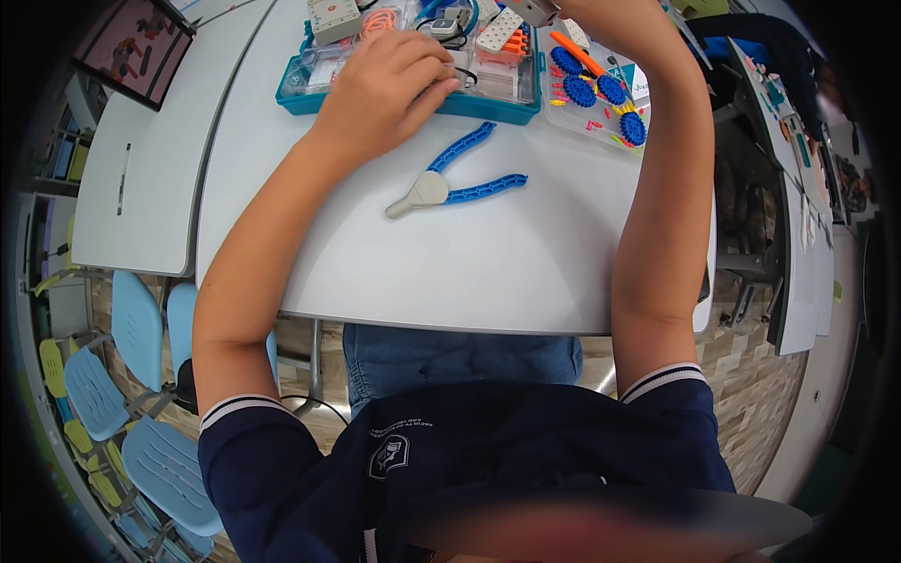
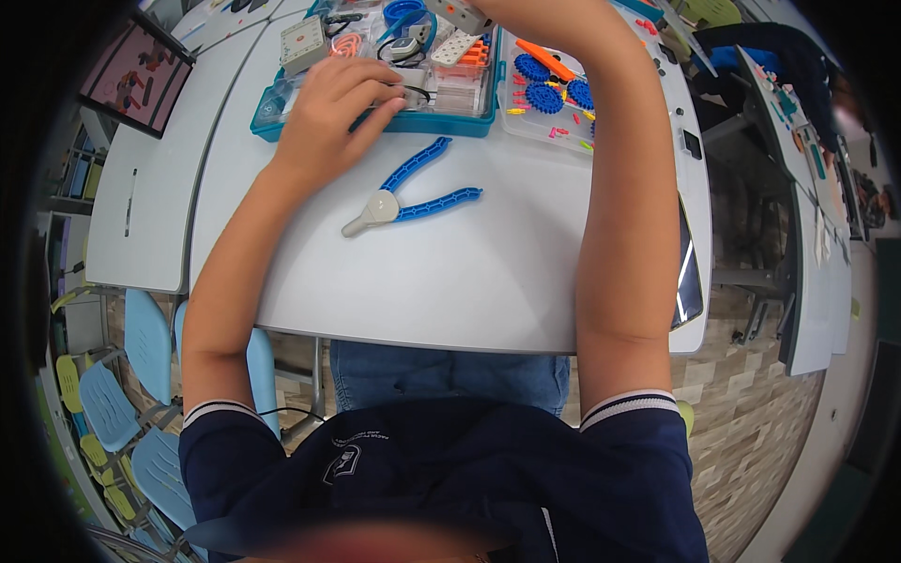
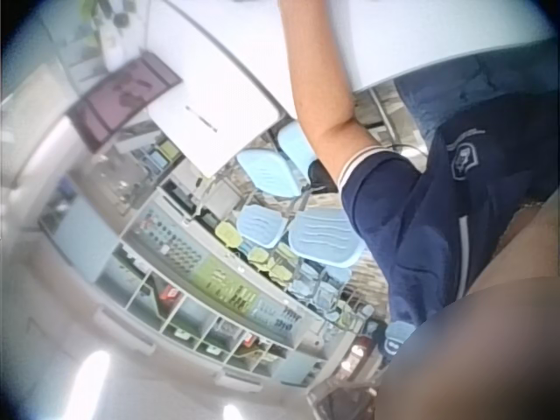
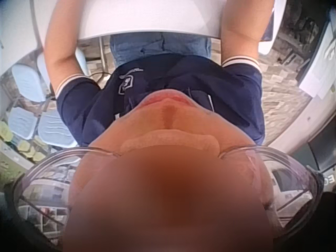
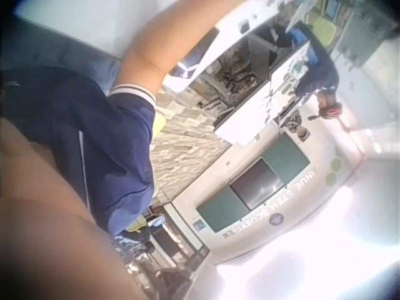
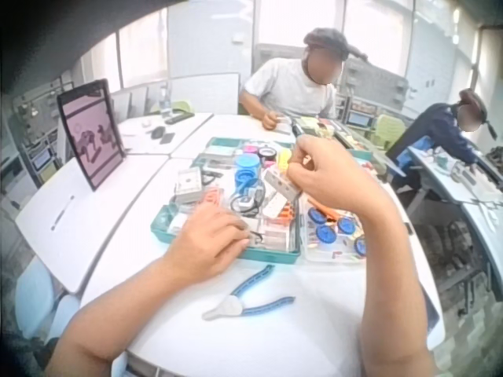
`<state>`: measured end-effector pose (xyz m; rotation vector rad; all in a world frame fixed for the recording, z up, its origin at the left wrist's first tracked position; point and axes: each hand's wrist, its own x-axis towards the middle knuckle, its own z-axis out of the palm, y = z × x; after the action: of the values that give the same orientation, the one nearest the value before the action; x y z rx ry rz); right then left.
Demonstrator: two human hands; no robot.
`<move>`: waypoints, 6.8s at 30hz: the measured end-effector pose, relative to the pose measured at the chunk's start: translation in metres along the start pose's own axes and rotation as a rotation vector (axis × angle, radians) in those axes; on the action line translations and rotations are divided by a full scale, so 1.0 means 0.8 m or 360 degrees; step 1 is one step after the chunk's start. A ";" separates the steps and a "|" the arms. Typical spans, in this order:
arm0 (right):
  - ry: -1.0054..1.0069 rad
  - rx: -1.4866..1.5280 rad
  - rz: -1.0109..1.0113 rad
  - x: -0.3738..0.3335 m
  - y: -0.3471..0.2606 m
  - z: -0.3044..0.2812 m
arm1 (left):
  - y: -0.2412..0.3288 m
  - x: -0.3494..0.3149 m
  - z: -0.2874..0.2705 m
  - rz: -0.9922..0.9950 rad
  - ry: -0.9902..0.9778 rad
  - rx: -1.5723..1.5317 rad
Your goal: The person assembles a small electronic device using components from a kit. They connect wires to a circuit board and attach a battery pack, then place the assembled unit into a plastic case on the table.
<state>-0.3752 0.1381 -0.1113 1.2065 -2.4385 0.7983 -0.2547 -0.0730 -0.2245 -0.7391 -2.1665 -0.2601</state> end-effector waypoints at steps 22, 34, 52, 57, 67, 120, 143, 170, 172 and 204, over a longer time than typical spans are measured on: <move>-0.0333 0.0330 0.0192 0.002 -0.028 0.003 | -0.143 -0.054 -0.084 -0.0730 -0.0183 -0.0211; -0.0402 0.0800 0.0148 0.041 -0.066 0.134 | -0.143 -0.056 -0.052 -0.1411 0.0135 -0.1355; -0.0630 0.0621 0.0028 0.093 -0.059 0.214 | -0.164 -0.086 -0.057 -0.1417 -0.0227 -0.1733; -0.0576 0.0500 0.0154 0.081 -0.075 0.200 | -0.162 -0.081 -0.059 -0.1533 -0.0392 -0.1639; -0.0233 0.0418 0.0125 0.067 -0.088 0.185 | -0.135 -0.074 -0.063 -0.1680 -0.0387 -0.1275; 0.0507 0.0414 -0.0467 -0.134 -0.028 0.063 | 0.072 0.023 -0.018 -0.1325 -0.0027 -0.1617; 0.0522 -0.0288 -0.0574 -0.151 -0.004 0.065 | 0.080 0.037 -0.006 -0.1324 0.0307 -0.2076; 0.0531 0.0214 -0.0673 -0.157 -0.017 0.062 | 0.080 0.037 -0.007 -0.1375 0.0211 -0.1818; 0.0628 0.0292 -0.0613 -0.153 -0.015 0.060 | 0.079 0.036 -0.006 -0.1351 0.0158 -0.1858; -0.0071 0.2696 -0.0083 -0.150 0.024 0.061 | 0.078 0.024 0.000 -0.1338 -0.0504 -0.3648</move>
<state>-0.3199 0.1940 -0.2164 1.5399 -1.2812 2.9842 -0.2279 -0.0145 -0.2138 -0.7235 -1.2885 -3.3548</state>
